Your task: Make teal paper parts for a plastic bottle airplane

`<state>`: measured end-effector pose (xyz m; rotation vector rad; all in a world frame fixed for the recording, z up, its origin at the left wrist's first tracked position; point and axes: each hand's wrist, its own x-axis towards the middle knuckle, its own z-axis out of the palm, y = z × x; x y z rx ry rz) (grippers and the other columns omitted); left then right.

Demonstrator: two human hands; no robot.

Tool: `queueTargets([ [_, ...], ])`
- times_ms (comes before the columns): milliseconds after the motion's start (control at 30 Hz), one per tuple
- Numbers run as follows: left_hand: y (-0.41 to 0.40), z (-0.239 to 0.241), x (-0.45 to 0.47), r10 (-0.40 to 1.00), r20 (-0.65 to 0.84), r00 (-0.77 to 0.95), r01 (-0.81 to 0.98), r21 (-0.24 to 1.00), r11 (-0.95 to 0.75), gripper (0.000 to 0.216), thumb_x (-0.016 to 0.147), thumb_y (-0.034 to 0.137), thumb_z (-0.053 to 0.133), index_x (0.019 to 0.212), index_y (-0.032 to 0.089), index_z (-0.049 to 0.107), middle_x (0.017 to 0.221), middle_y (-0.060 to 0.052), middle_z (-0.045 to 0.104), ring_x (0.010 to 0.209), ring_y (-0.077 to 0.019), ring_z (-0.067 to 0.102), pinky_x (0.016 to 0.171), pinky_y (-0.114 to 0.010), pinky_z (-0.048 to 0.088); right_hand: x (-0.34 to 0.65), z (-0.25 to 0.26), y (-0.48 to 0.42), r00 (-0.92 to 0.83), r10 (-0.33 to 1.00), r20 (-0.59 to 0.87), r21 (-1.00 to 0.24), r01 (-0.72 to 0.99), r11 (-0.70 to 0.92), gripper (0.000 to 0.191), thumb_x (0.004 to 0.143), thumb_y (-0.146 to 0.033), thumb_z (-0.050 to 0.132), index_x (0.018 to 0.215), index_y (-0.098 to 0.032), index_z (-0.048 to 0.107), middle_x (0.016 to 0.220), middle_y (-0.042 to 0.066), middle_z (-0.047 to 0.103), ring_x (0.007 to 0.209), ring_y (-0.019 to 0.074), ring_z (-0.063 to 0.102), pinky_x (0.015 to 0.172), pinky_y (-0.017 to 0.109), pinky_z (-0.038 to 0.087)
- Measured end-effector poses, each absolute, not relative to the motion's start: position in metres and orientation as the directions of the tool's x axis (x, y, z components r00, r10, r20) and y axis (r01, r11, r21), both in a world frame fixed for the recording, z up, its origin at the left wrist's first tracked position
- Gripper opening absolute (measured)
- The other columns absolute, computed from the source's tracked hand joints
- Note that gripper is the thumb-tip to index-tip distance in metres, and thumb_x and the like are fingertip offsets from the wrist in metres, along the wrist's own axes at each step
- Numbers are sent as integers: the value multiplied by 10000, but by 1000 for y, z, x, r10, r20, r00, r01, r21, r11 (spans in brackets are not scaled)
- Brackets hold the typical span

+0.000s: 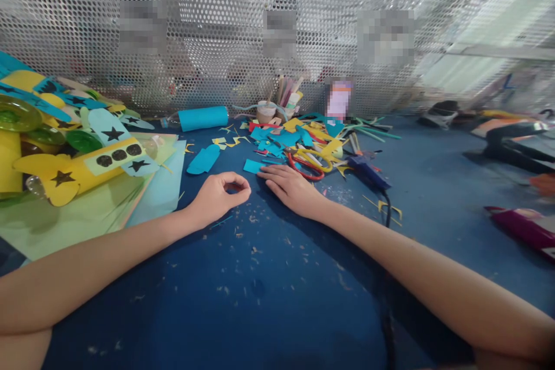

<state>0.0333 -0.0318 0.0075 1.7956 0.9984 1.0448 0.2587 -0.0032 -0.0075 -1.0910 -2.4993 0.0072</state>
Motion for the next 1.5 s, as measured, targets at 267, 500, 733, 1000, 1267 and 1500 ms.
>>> queueTargets([
  [267,-33,11,32,905,231,358,206,926,-318,102,768,220,564,746,187,658,806,-21,699,766,-151,632,747,-292,509,259,-8,-5,-582,672,457,-203,667,717,328,968,-284,413,1172,-195,655,1157,100,693,1131,253,594,986,500,482],
  [500,-30,8,33,893,248,376,191,922,-336,124,795,306,650,791,182,658,840,-16,691,795,-145,626,785,-281,507,258,-2,-9,-627,632,457,-215,611,762,261,959,-266,449,1067,-210,681,1095,78,710,1084,230,617,957,458,503],
  [733,-32,9,33,896,227,381,196,927,-318,133,812,306,616,798,175,626,832,-14,659,780,-136,604,778,-278,493,259,-8,-8,-586,636,502,-233,617,752,247,943,-248,475,1049,-214,696,1043,69,726,1032,217,646,932,440,521],
  [1000,-32,12,33,889,229,397,206,921,-329,98,799,231,545,786,183,630,841,-18,673,800,-148,609,779,-295,493,260,-9,-7,-569,652,501,-233,637,735,218,930,-234,486,1014,-199,684,996,80,727,968,219,655,896,435,529],
  [1267,-33,12,33,874,262,409,189,913,-363,132,818,220,543,815,192,672,878,-31,709,824,-154,643,797,-304,514,261,-6,-7,-559,677,479,-258,647,717,150,917,-271,540,931,-207,675,933,71,705,908,212,641,848,400,523],
  [1500,-31,8,33,864,295,408,222,886,-408,109,807,240,601,830,211,703,886,-24,719,843,-163,653,804,-313,520,262,-5,-6,-607,652,455,-206,641,740,192,939,-266,496,909,-211,678,903,66,705,869,210,645,842,407,513],
])
